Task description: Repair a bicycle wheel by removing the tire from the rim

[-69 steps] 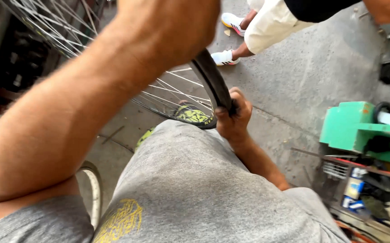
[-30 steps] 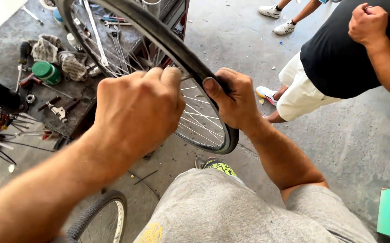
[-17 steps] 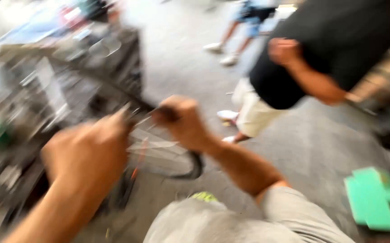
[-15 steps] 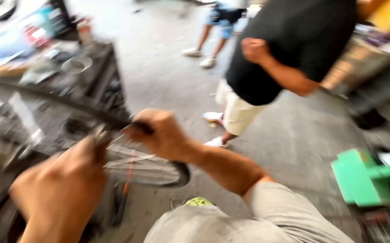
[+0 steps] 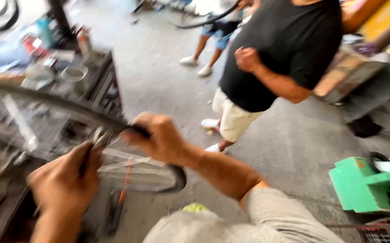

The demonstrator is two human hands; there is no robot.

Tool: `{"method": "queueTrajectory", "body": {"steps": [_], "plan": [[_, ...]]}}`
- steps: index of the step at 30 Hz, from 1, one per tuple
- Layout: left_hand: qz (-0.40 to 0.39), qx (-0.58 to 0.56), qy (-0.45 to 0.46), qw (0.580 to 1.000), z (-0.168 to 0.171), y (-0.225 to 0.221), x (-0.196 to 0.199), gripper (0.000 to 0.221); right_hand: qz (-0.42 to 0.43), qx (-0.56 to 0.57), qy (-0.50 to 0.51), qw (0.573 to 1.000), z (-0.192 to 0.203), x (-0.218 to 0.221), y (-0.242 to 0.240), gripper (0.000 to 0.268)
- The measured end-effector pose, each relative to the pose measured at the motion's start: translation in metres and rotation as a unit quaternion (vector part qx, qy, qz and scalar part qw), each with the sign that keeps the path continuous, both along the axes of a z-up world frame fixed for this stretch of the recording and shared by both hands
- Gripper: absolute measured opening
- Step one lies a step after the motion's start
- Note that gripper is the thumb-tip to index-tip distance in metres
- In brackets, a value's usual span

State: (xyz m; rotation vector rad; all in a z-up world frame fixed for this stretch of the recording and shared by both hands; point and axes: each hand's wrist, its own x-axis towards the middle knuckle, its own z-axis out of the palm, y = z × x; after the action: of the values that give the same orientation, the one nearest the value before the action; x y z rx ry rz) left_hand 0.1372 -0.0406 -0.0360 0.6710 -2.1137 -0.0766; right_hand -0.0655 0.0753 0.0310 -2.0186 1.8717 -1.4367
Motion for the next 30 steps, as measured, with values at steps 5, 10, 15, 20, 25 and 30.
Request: {"method": "queueTrajectory", "body": {"steps": [5, 10, 15, 20, 25, 30], "plan": [[-0.123, 0.015, 0.184, 0.975, -0.005, 0.022, -0.025, 0.019, 0.003, 0.002, 0.017, 1.000, 0.001, 0.004, 0.006, 0.043], [-0.129, 0.098, 0.289, 0.943, -0.031, 0.013, -0.062, 0.031, -0.009, -0.056, -0.014, 0.998, -0.007, -0.002, 0.004, 0.035], [-0.186, 0.101, 0.310, 0.927, -0.048, 0.012, -0.086, 0.042, -0.028, -0.049, 0.012, 0.998, -0.011, -0.003, 0.021, 0.040], [-0.209, 0.070, 0.299, 0.928, -0.048, 0.023, -0.089, 0.043, -0.006, -0.010, 0.079, 0.997, -0.017, -0.026, 0.027, 0.043], [-0.185, -0.003, 0.289, 0.939, -0.045, 0.037, -0.099, 0.040, 0.066, 0.139, -0.208, 0.966, -0.022, -0.016, 0.041, 0.033], [-0.192, -0.058, 0.258, 0.945, -0.045, 0.020, -0.100, 0.041, 0.115, 0.171, -0.322, 0.924, -0.012, -0.028, 0.034, 0.043]]}}
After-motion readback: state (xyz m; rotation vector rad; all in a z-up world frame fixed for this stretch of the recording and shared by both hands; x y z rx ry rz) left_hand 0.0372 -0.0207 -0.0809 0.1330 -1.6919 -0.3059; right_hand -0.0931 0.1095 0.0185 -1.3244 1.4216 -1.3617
